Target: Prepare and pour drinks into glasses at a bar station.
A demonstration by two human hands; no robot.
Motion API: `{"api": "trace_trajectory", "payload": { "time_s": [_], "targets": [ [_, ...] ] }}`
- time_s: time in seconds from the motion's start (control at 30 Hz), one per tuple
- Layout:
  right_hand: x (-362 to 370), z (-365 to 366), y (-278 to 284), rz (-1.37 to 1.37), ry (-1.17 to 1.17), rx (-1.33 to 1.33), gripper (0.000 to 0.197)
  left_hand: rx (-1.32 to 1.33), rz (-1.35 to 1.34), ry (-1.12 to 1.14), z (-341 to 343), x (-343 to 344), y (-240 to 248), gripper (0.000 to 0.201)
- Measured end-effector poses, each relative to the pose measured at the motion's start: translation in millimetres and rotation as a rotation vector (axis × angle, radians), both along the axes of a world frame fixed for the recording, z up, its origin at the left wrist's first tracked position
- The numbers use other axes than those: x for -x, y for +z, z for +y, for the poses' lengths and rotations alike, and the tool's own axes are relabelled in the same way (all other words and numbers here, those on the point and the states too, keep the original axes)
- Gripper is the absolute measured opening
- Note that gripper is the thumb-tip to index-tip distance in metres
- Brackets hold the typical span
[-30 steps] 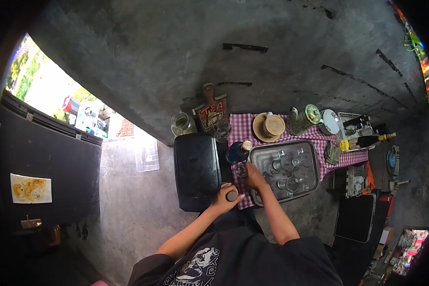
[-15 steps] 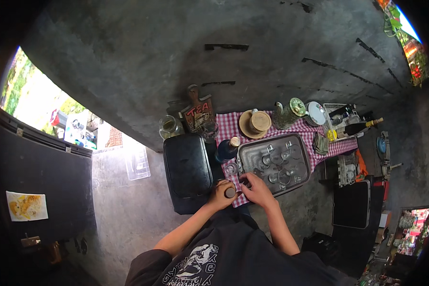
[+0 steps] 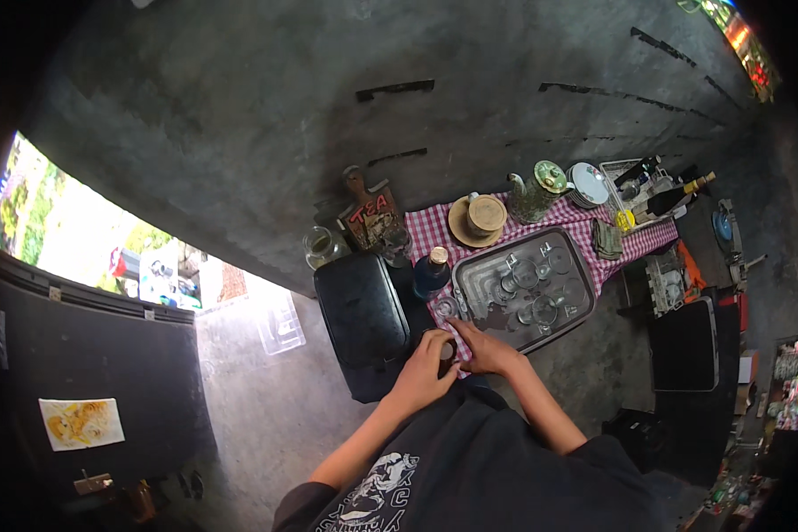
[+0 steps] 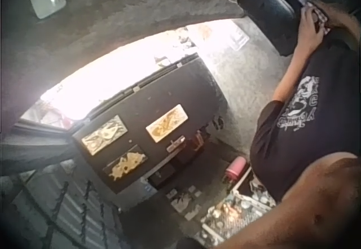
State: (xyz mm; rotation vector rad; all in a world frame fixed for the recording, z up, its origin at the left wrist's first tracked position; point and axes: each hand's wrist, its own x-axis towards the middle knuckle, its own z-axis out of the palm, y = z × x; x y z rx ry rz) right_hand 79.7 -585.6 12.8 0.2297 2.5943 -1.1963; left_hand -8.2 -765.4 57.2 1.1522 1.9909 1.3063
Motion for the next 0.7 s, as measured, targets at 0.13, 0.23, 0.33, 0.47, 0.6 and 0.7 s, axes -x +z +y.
{"api": "trace_trajectory", "payload": {
  "time_s": [0.13, 0.23, 0.33, 0.47, 0.6, 0.7],
  "targets": [
    [17.8, -2.5, -22.3, 0.114, 0.207, 0.023, 0.099, 0.118, 0.114, -0.041, -3.3, 3.0, 27.2, 0.044],
    [32.8, -11.4, -14.9, 0.162, 0.343, -0.059, 0.090, 0.172, 0.216, -0.055, -9.3, 4.6, 24.3, 0.044],
    [32.3, -7.6, -54.1, 0.257, 0.384, -0.024, 0.079, 0.202, 0.299, -0.148, -0.5, 7.1, 28.7, 0.046],
    [40.4, -1.2, -59.9, 0.343, 0.469, 0.050, 0.055, 0.352, 0.363, -0.237, 5.4, 8.5, 48.9, 0.051],
    [45.9, 5.6, -70.8, 0.314, 0.511, 0.115, 0.059, 0.402, 0.372, -0.254, 13.6, 13.1, 57.7, 0.050],
    [48.8, 5.5, -97.7, 0.237, 0.494, 0.158, 0.068, 0.400, 0.366, -0.228, 10.7, 14.3, 40.4, 0.048]
  ]
}}
